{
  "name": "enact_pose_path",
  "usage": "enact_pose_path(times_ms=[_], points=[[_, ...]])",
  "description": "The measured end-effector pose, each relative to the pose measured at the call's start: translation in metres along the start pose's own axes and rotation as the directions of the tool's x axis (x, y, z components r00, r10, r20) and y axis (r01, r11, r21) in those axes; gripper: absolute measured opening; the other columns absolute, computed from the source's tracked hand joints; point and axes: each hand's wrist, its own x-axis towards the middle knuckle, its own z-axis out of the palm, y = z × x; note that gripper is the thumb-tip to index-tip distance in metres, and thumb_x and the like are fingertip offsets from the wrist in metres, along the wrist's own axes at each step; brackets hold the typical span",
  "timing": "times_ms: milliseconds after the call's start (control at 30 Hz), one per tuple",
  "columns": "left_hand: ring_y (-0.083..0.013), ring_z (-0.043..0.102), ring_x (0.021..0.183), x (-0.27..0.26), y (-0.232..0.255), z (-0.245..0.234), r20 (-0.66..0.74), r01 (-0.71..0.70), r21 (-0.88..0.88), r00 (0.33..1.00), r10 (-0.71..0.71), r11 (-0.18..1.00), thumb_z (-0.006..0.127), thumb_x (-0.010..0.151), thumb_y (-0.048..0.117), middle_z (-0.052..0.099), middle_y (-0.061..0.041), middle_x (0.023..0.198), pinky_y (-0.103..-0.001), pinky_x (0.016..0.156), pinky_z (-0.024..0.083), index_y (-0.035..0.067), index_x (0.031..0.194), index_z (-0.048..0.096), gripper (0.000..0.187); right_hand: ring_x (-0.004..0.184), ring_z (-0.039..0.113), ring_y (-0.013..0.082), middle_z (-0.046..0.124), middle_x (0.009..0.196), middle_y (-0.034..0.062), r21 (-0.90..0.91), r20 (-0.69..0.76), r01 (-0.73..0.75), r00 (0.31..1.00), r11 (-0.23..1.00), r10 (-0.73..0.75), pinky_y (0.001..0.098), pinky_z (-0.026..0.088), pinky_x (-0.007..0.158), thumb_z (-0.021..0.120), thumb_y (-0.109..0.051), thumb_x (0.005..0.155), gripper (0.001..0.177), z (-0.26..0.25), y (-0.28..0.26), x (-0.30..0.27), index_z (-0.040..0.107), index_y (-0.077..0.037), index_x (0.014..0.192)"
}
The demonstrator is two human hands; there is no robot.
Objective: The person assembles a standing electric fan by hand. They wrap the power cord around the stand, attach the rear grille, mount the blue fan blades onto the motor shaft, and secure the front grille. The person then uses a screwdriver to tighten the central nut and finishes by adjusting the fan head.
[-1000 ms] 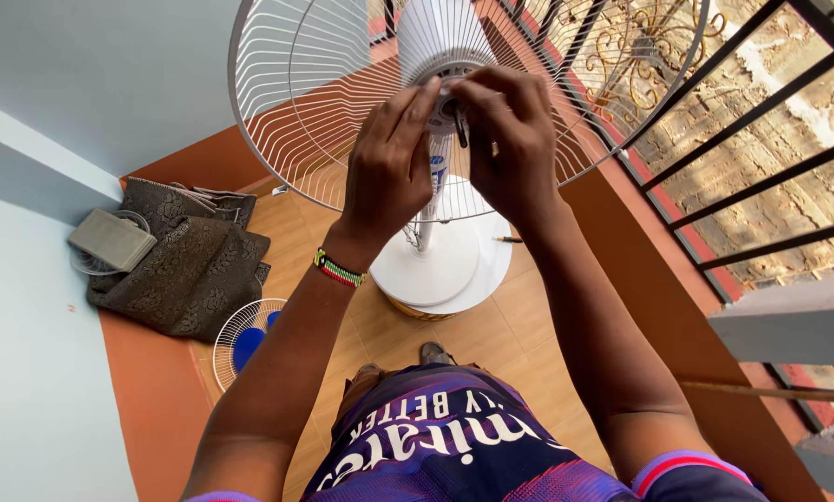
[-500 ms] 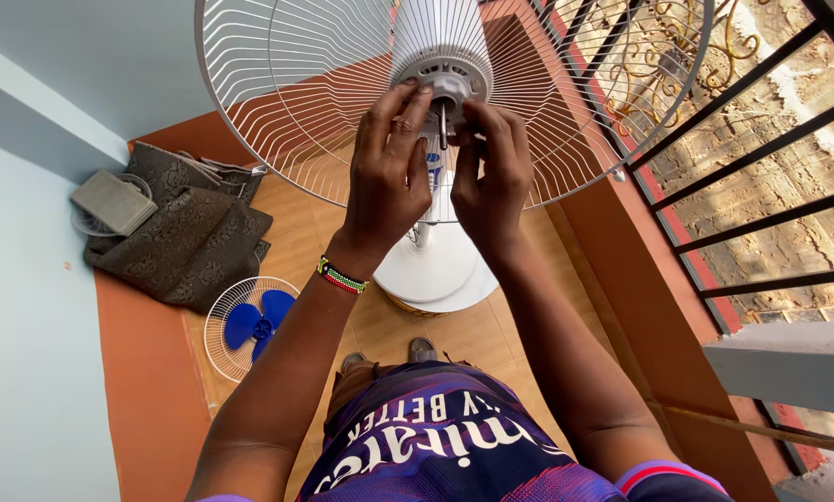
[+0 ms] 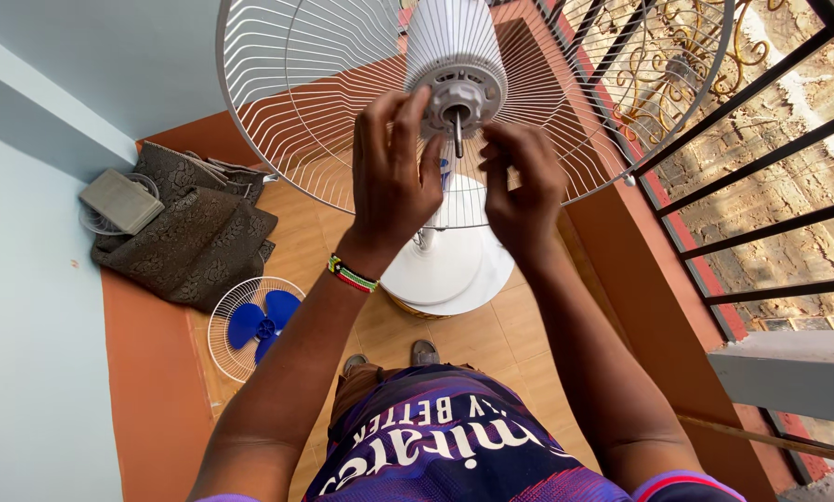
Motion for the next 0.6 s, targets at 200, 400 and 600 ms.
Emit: enact_pose_path(times_ms=[200,400,600], points=[[-0.0349,0.055,0.122,-0.010,0.012,0.032,-0.125,0.072,0.151,0.991,-0.053,0.986,0.062,0.106,0.044,0.049,-0.020,0.131,-0.047,0.102,0.049,-0.001,0.138,0.044,0.058,0.101,0.069,0.0260,0.065,0.115,0.0098,-0.253,0.110,0.305,0.952,0.918,-0.286,0.0338,0.058,0.083,0.070,0.009,0.102,0.029,-0.020,-0.006,0.042,0.069,-0.008,0.126],[-0.0319,0.058,0.117,-0.002,0.011,0.047,-0.170,0.146,0.178,0.978,-0.116,0.973,0.060,0.110,0.038,0.052,-0.018,0.129,-0.045,0.098,0.049,0.002,0.134,0.045,0.045,0.100,0.071,0.0272,0.064,0.117,0.0132,-0.189,0.088,0.231,0.972,0.954,-0.218,0.0351,0.059,0.084,0.066,0.010,0.100,0.023,-0.005,-0.004,0.047,0.066,-0.003,0.119],[-0.0316,0.058,0.115,0.005,0.001,0.031,-0.085,-0.030,0.206,0.995,0.049,0.978,0.064,0.103,0.017,0.053,-0.017,0.128,-0.045,0.096,0.047,0.000,0.134,0.048,0.039,0.091,0.072,0.0193,0.063,0.108,0.0111,-0.036,-0.086,-0.006,0.996,0.999,0.003,0.0309,0.061,0.080,0.059,0.014,0.099,0.022,0.013,-0.008,0.029,0.065,0.001,0.115]])
